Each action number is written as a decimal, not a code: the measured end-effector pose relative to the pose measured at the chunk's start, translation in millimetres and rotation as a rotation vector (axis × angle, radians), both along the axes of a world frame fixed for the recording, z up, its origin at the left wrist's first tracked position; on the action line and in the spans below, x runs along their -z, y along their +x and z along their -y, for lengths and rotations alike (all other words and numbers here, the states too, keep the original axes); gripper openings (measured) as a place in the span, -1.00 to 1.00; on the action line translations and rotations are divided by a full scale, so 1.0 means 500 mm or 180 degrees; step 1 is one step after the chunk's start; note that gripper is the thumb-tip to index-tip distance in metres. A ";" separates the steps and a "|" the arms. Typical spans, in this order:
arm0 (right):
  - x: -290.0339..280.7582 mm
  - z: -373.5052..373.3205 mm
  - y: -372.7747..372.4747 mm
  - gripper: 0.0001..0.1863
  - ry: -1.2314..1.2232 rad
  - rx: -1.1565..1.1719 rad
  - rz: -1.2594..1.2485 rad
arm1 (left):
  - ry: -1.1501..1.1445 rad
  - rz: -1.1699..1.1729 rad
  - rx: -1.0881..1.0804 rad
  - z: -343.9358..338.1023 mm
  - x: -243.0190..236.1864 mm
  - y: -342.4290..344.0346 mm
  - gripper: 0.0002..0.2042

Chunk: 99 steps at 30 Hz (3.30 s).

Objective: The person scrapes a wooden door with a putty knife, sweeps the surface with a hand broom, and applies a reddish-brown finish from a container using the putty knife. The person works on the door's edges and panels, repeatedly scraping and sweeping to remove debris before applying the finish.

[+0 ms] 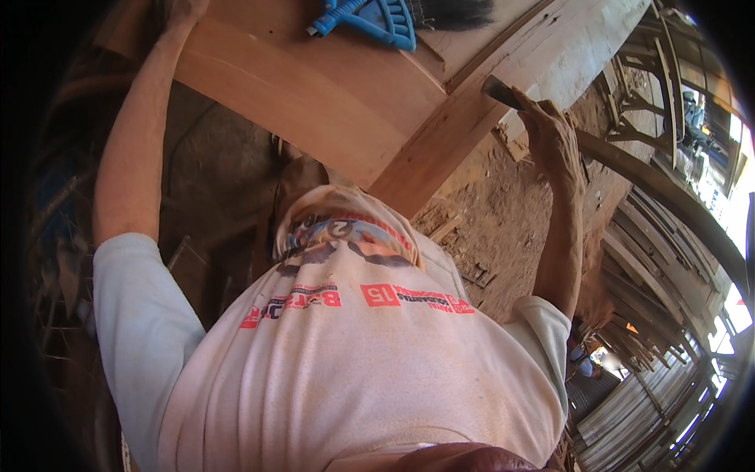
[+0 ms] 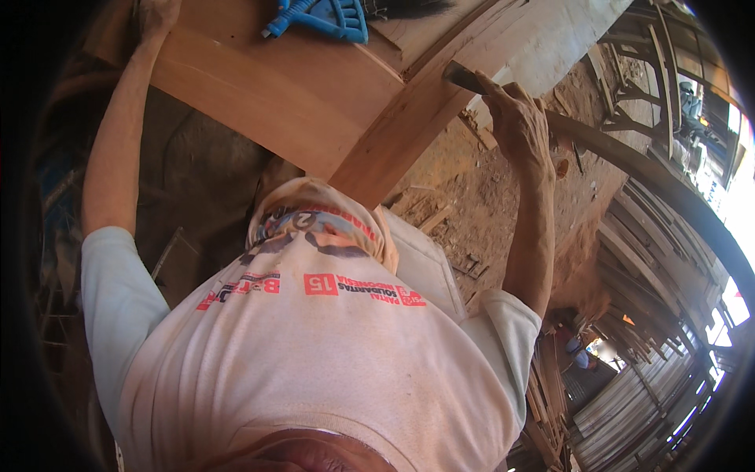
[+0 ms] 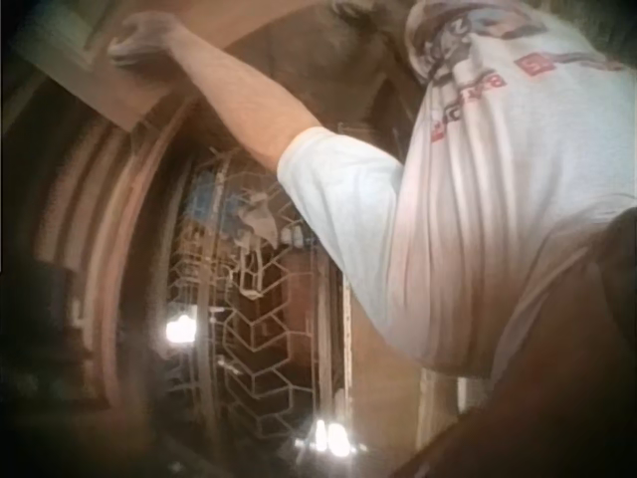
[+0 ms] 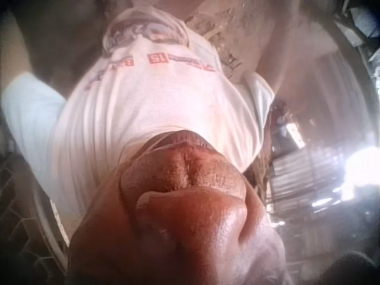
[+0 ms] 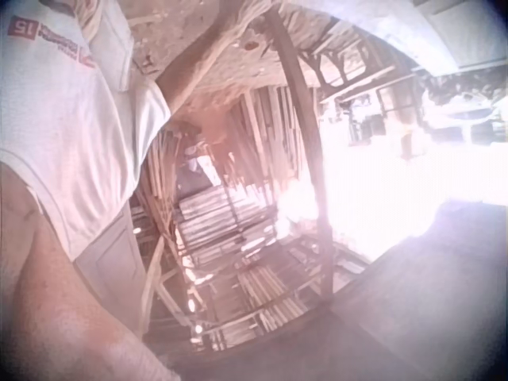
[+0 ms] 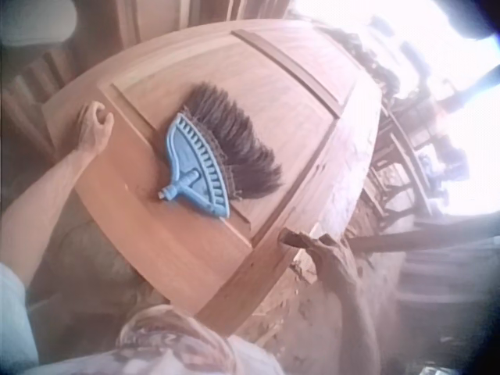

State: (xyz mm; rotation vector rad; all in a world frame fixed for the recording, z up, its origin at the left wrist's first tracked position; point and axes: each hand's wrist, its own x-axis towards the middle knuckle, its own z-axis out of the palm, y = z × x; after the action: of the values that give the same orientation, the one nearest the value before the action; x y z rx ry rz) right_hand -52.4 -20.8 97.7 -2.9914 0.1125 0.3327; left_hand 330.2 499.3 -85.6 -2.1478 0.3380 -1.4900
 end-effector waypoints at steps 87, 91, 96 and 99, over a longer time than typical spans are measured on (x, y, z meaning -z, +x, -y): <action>0.107 0.061 0.016 -0.63 0.0446 0.1308 0.1077 | -0.3156 -0.2603 0.0964 0.047 -0.042 -0.034 -0.49; 0.120 0.033 -0.004 -0.63 0.0781 0.0256 0.1028 | -0.2927 -0.2627 0.0802 0.052 -0.039 -0.040 -0.48; 0.124 0.092 0.007 -0.65 0.0484 0.0615 0.1423 | -0.2989 -0.2856 0.0658 0.039 -0.035 -0.039 -0.47; 0.124 0.089 -0.024 -0.63 0.0865 0.0221 0.0942 | -0.2882 -0.2840 0.0529 0.046 -0.050 -0.035 -0.46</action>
State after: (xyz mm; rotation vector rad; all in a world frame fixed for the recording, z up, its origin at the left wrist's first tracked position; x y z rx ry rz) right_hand -64.5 -65.5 35.8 -2.7208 0.1287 -0.0974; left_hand 312.8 476.2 -60.6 -3.5333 0.1243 -0.6733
